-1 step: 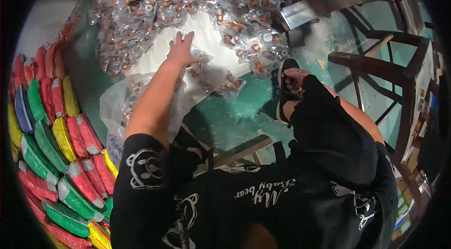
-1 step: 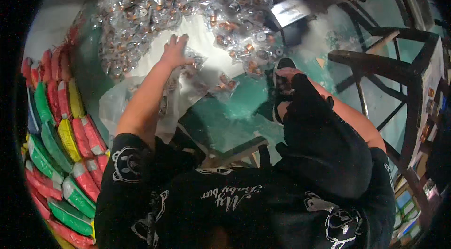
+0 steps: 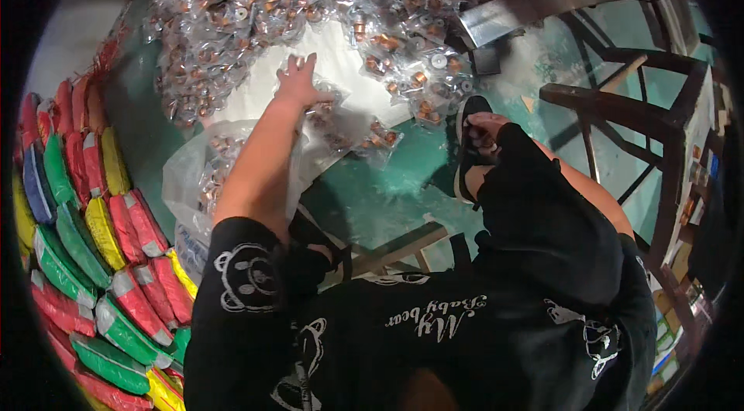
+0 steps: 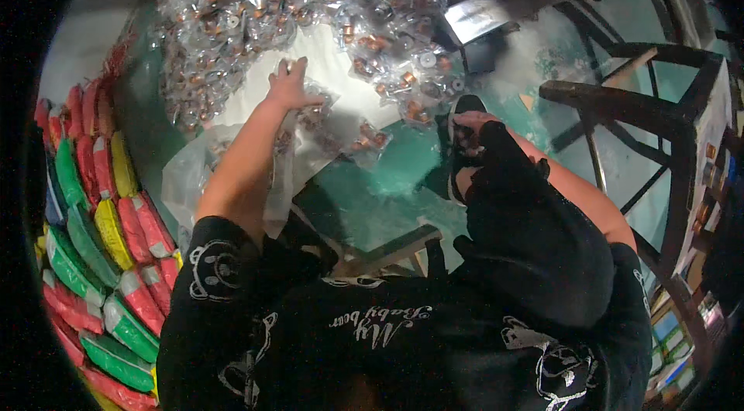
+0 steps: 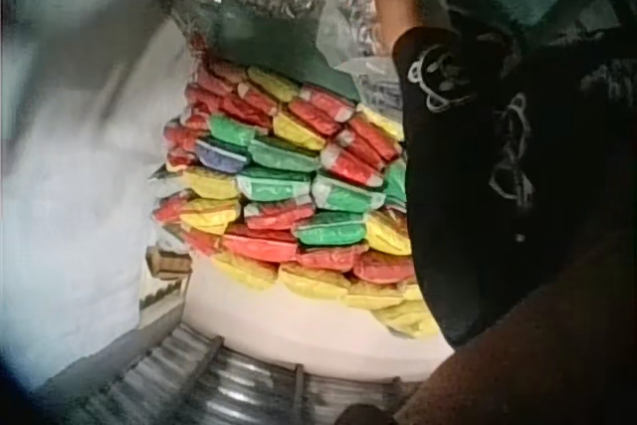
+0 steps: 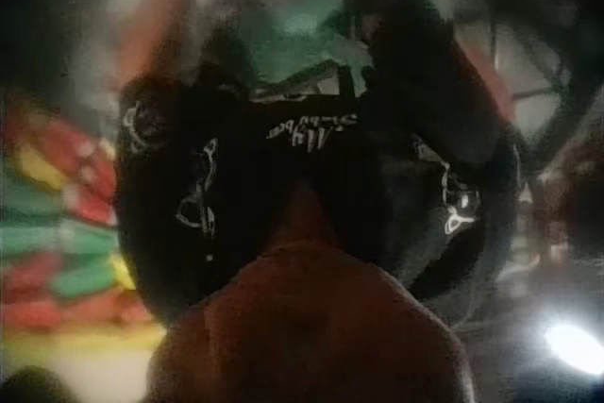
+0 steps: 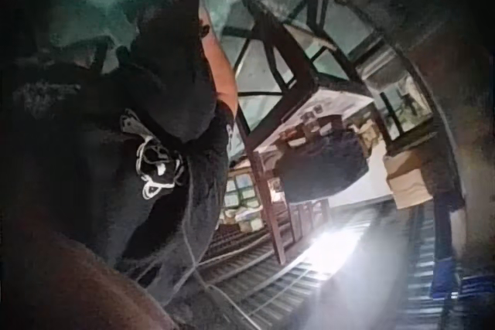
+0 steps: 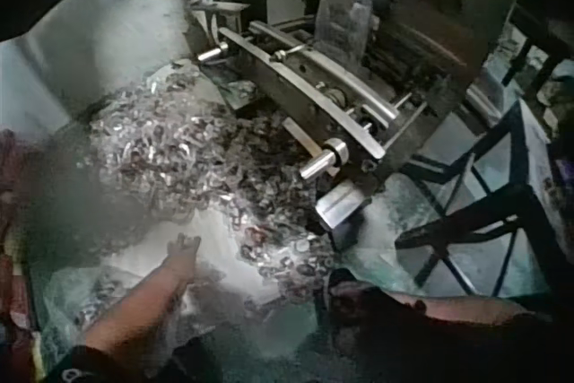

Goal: The person collects small packaged components from the floor by hand and places them into a larger plastic bag.

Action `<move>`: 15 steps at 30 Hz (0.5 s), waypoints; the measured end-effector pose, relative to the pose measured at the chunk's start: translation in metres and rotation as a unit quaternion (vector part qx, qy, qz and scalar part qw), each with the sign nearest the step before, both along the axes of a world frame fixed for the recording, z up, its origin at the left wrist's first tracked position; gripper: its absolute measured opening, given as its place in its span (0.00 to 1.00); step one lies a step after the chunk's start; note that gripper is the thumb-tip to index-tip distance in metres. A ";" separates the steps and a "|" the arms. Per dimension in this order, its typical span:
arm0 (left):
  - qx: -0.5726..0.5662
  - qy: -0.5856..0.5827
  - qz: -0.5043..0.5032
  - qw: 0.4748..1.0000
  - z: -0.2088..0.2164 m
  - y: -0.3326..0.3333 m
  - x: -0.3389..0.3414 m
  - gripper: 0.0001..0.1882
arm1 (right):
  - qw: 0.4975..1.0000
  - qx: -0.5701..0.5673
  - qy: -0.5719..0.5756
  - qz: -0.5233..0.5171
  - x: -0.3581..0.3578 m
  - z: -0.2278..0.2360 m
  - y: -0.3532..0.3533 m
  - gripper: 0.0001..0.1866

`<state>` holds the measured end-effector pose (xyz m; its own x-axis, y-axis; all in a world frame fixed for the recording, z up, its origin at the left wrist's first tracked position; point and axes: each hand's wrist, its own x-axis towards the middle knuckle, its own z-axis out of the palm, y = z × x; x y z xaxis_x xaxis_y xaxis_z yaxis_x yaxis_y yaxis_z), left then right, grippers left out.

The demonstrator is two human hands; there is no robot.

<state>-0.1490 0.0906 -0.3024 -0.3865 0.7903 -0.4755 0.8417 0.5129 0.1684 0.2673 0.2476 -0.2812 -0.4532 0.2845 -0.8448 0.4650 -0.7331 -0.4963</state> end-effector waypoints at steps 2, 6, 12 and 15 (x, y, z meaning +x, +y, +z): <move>-0.010 0.039 0.081 0.996 -0.025 -0.001 0.011 0.54 | 0.997 -0.041 -0.051 0.032 -0.016 0.026 0.001 0.10; -0.007 0.005 0.062 0.998 -0.025 0.003 0.048 0.51 | 0.992 -0.032 -0.078 -0.096 -0.001 0.016 -0.003 0.11; 0.166 0.050 0.070 0.982 -0.031 -0.029 0.023 0.28 | 0.994 -0.082 -0.002 0.069 -0.018 0.025 0.011 0.10; 0.188 -0.035 0.128 0.973 -0.025 -0.040 -0.001 0.24 | 0.977 -0.150 0.139 0.053 0.001 0.000 0.005 0.10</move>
<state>-0.1500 0.0506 -0.3277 -0.5705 0.7954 -0.2045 0.6739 0.5958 0.4370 0.2684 0.2525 -0.2812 -0.6905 -0.0185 -0.7231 0.4247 -0.8195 -0.3847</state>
